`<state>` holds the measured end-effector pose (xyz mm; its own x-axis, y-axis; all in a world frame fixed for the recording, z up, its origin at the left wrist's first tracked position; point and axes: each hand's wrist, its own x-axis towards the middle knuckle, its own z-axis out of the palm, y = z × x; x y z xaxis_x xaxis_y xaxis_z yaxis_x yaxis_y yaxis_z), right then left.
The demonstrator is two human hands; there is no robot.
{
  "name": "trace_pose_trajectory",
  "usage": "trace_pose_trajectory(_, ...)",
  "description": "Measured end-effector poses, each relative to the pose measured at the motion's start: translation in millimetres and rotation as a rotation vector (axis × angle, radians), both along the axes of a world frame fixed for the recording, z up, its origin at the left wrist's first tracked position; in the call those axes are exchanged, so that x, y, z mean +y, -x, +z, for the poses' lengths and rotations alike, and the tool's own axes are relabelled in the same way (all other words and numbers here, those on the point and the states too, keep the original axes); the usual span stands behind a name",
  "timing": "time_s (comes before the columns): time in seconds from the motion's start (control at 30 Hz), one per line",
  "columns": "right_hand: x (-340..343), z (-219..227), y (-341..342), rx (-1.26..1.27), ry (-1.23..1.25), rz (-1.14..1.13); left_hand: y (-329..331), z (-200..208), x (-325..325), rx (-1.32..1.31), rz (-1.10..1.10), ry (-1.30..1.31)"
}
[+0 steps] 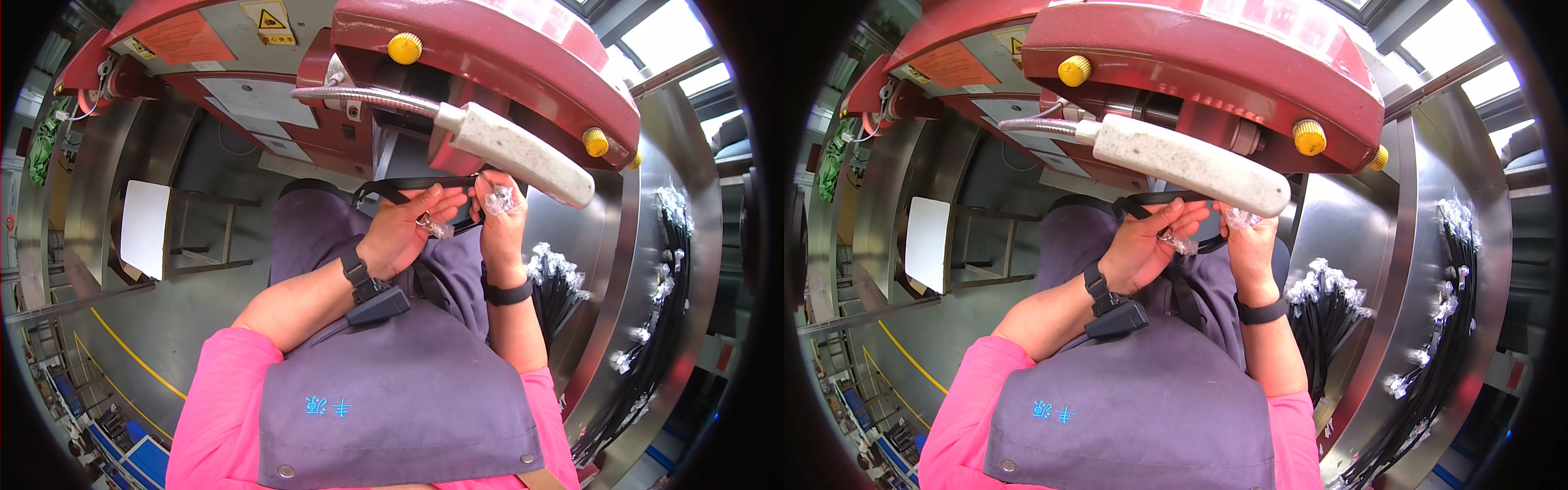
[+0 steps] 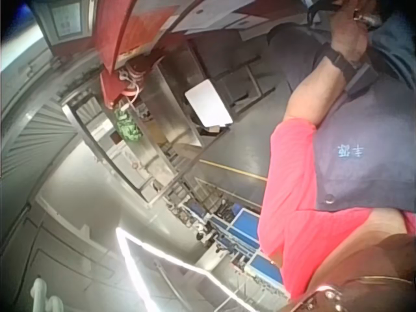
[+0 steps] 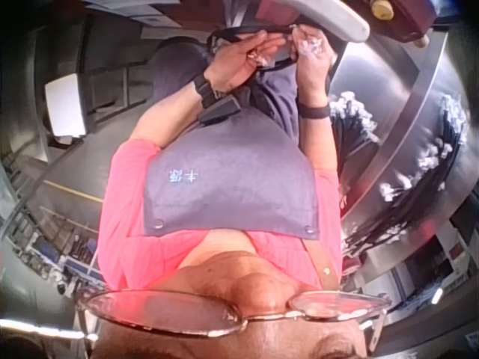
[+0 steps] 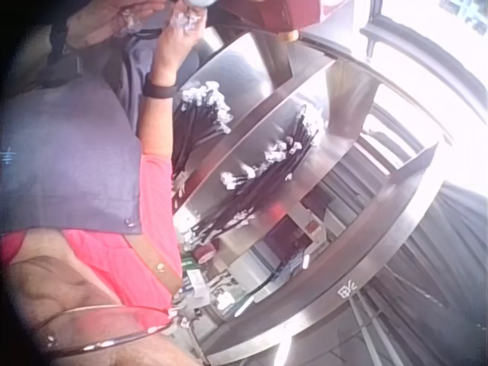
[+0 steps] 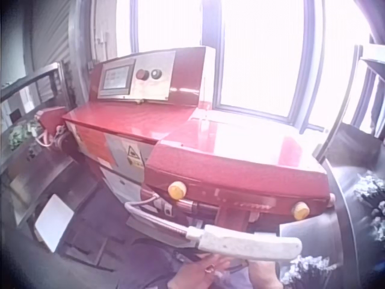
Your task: Attaching hardware components to black leather straps using a machine and manual assembly.
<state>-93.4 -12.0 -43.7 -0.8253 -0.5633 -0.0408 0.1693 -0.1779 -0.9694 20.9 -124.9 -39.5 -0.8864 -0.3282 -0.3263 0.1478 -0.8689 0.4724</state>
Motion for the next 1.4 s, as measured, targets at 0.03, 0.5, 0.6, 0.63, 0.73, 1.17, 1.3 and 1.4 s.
trace_pose_trajectory(0.03,-0.4,-0.2,0.1,-0.004,-0.001,-0.001,0.0,0.2,-0.1,0.000,0.002,-0.001)
trace_pose_trajectory(0.5,5.1,5.2,1.0,0.015,0.075,-0.057,5.0,13.9,2.6,-0.031,-0.032,0.018)
trace_pose_trajectory(0.6,15.3,7.2,3.4,0.130,0.005,-0.028,-0.5,2.6,-1.7,0.071,-0.177,-0.025)
trace_pose_trajectory(0.63,17.6,7.4,3.7,0.180,-0.024,-0.014,-1.3,4.6,-1.2,0.010,-0.198,-0.074)
trace_pose_trajectory(0.73,17.2,22.8,2.8,0.693,-0.150,0.091,-4.9,9.1,-2.1,-0.105,-0.266,-0.204)
trace_pose_trajectory(1.17,29.3,47.7,-9.0,0.904,-0.519,0.123,-7.5,-6.4,-6.9,-0.024,-0.148,0.011)
trace_pose_trajectory(1.3,25.3,42.1,-10.0,0.788,-0.427,0.015,-7.3,-1.4,-7.4,-0.055,-0.166,0.068)
trace_pose_trajectory(1.4,17.9,33.6,-14.5,0.532,-0.289,-0.045,-6.2,2.5,-3.6,-0.082,-0.154,0.056)
